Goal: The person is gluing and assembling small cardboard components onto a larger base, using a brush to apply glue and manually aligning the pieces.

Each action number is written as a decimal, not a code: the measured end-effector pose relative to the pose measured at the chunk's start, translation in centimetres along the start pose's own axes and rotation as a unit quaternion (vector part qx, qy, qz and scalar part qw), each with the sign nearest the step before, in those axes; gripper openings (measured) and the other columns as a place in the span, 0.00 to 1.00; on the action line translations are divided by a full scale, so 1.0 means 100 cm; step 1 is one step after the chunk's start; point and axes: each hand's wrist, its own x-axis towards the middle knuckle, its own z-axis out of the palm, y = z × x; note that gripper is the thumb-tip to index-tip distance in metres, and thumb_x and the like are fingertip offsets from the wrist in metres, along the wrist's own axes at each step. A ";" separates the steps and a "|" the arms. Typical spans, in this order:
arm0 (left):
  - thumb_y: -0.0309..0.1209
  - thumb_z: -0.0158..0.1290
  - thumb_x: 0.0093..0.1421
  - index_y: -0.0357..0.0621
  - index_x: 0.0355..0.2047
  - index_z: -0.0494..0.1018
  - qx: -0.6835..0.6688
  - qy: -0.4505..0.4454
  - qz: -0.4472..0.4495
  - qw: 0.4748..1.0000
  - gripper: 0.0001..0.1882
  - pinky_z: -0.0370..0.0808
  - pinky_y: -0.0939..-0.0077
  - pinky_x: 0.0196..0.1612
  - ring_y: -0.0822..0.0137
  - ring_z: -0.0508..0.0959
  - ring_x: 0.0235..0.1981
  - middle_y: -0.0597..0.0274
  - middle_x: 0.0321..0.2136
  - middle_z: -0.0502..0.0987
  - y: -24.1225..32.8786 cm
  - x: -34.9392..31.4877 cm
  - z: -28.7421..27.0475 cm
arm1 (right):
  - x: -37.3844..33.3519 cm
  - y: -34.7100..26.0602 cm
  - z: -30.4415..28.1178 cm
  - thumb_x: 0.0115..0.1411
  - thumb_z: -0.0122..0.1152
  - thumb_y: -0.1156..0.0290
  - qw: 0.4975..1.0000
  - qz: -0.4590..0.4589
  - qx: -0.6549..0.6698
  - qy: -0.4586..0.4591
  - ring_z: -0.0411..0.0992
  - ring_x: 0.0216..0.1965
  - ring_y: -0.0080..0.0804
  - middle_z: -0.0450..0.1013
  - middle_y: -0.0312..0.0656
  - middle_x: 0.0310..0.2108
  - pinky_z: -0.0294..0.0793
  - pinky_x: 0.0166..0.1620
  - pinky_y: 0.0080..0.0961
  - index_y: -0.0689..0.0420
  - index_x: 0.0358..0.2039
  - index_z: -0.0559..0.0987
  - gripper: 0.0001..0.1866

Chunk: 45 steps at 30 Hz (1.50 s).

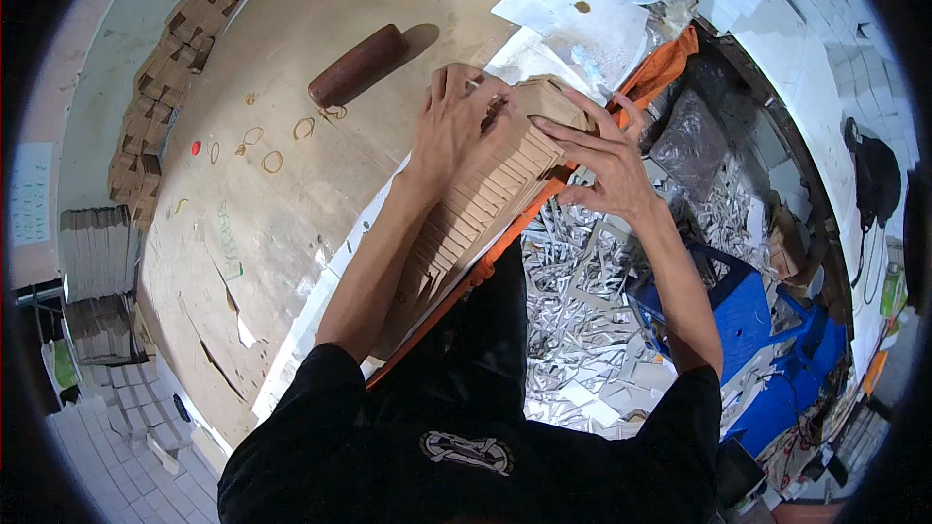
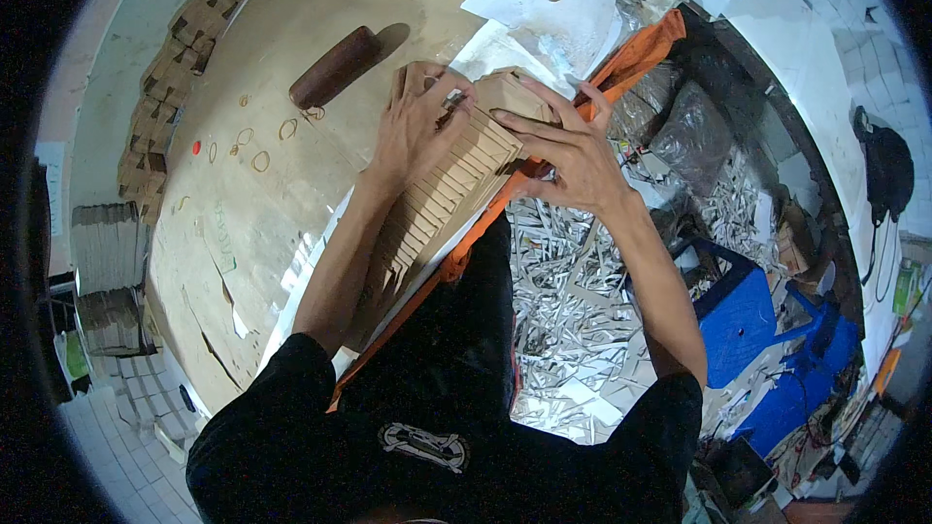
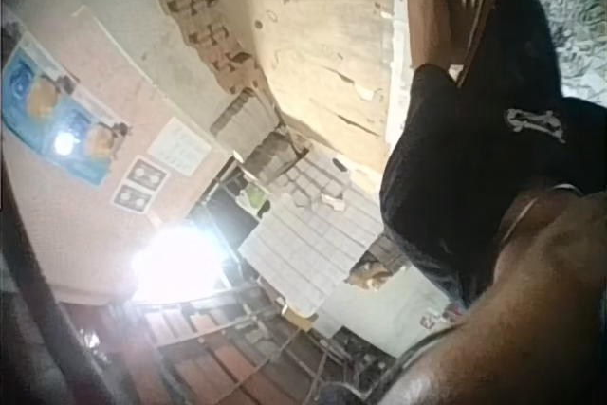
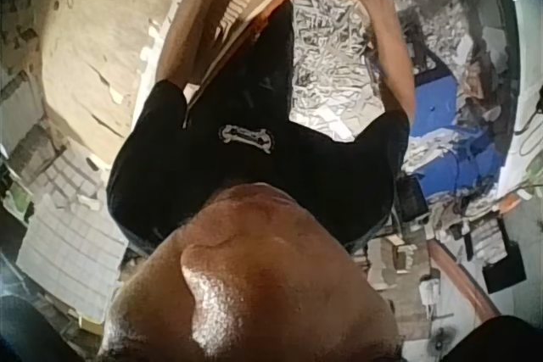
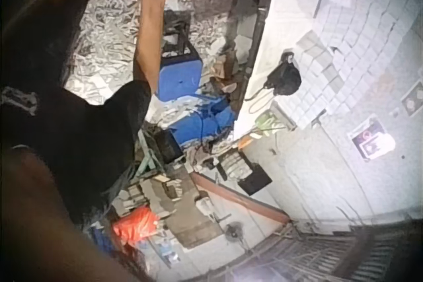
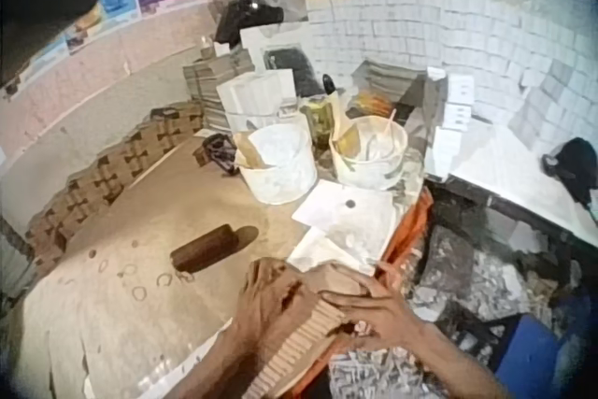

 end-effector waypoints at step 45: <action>0.41 0.61 0.62 0.44 0.51 0.69 0.009 0.072 0.005 0.997 0.21 0.66 0.48 0.61 0.41 0.66 0.63 0.47 0.56 0.67 0.002 0.002 0.013 | -0.023 -0.014 -0.026 0.58 0.69 0.51 0.968 -0.114 -0.213 0.064 0.75 0.55 0.33 0.80 0.36 0.46 0.73 0.55 0.41 0.51 0.40 0.83 0.18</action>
